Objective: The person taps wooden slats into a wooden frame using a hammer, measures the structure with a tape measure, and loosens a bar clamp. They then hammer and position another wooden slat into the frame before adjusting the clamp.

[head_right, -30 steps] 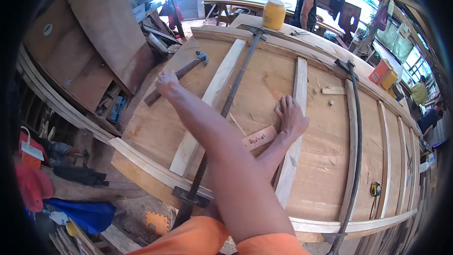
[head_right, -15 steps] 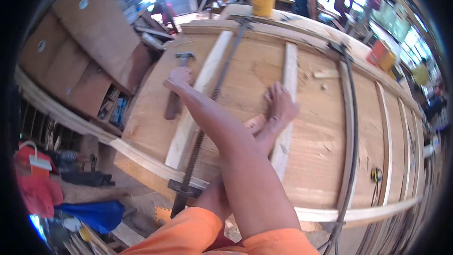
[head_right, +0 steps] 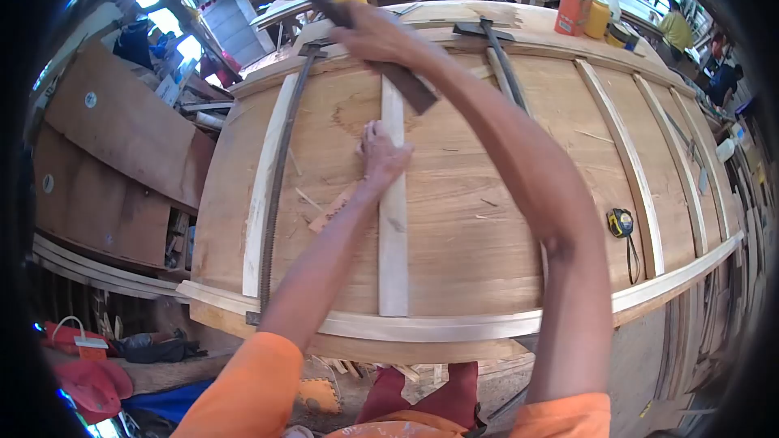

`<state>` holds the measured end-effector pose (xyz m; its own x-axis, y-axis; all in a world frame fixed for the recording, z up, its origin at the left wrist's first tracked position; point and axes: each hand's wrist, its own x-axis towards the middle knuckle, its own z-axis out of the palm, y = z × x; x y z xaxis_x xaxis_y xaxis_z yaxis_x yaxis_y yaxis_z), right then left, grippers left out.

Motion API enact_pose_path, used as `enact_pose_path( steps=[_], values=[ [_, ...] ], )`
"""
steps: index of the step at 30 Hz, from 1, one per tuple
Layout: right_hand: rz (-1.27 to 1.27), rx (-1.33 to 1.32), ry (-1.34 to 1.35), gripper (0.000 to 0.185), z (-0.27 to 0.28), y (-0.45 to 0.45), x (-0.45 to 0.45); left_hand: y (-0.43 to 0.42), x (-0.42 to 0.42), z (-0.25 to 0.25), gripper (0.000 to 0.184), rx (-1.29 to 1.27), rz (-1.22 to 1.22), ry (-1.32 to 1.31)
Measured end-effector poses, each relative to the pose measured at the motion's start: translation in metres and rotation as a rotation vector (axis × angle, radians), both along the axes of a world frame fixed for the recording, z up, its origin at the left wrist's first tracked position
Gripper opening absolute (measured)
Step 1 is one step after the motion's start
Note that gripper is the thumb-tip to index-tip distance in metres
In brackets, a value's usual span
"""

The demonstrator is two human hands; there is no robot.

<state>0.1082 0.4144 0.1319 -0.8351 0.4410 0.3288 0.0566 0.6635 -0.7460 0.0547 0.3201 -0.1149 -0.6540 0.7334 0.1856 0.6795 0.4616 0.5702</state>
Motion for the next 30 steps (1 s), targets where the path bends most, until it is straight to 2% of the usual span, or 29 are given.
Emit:
enact_pose_path(
  steps=[1, 3, 5, 6, 9, 10, 12, 13, 15, 19, 21, 24, 28, 30],
  values=[
    [-0.123, 0.074, -0.036, 0.041, -0.004, 0.014, 0.027, 0.002, 0.0, 0.0, 0.09, -0.016, 0.007, -0.001],
    [-0.264, 0.004, -0.233, 0.042, -0.026, 0.052, 0.064, 0.006, -0.002, 0.012, 0.091, -0.046, 0.003, -0.026],
    [-0.284, 0.0, -0.235, 0.044, -0.05, 0.073, 0.094, 0.009, -0.002, 0.042, 0.092, -0.199, -0.028, -0.199],
    [-0.293, -0.007, -0.242, 0.047, -0.063, 0.081, 0.102, 0.017, -0.003, 0.037, 0.092, -0.138, 0.021, -0.165],
    [-0.321, 0.007, -0.231, 0.045, -0.096, 0.103, 0.104, 0.037, -0.015, 0.018, 0.09, -0.167, -0.014, -0.077],
    [-0.32, 0.003, -0.235, 0.045, -0.105, 0.111, 0.101, 0.04, -0.017, 0.01, 0.09, -0.172, -0.014, -0.081],
    [-0.319, 0.054, -0.332, 0.048, -0.118, 0.123, 0.089, 0.043, -0.022, -0.002, 0.087, -0.066, 0.02, 0.116],
    [-0.312, 0.061, -0.329, 0.048, -0.124, 0.125, 0.084, 0.046, -0.026, -0.005, 0.087, -0.06, 0.028, 0.119],
    [-0.359, 0.071, -0.297, 0.047, -0.137, 0.124, 0.072, 0.043, -0.031, 0.001, 0.086, -0.101, -0.038, -0.048],
    [-0.367, 0.047, -0.321, 0.047, -0.14, 0.125, 0.046, 0.044, -0.029, 0.013, 0.082, -0.137, -0.022, -0.08],
    [-0.398, 0.062, -0.273, 0.048, -0.137, 0.124, 0.032, 0.04, -0.03, 0.01, 0.078, -0.064, -0.051, -0.045],
    [-0.532, 0.17, -0.035, 0.048, -0.133, 0.127, 0.011, 0.037, -0.027, 0.015, 0.079, -0.046, -0.068, -0.076],
    [-0.596, 0.268, -0.001, 0.051, -0.153, 0.14, -0.011, 0.038, -0.026, 0.016, 0.08, -0.013, -0.051, -0.078],
    [-0.6, 0.387, -0.299, 0.045, -0.208, 0.184, -0.033, 0.037, -0.025, 0.015, 0.077, -0.001, -0.063, -0.098]
  ],
)
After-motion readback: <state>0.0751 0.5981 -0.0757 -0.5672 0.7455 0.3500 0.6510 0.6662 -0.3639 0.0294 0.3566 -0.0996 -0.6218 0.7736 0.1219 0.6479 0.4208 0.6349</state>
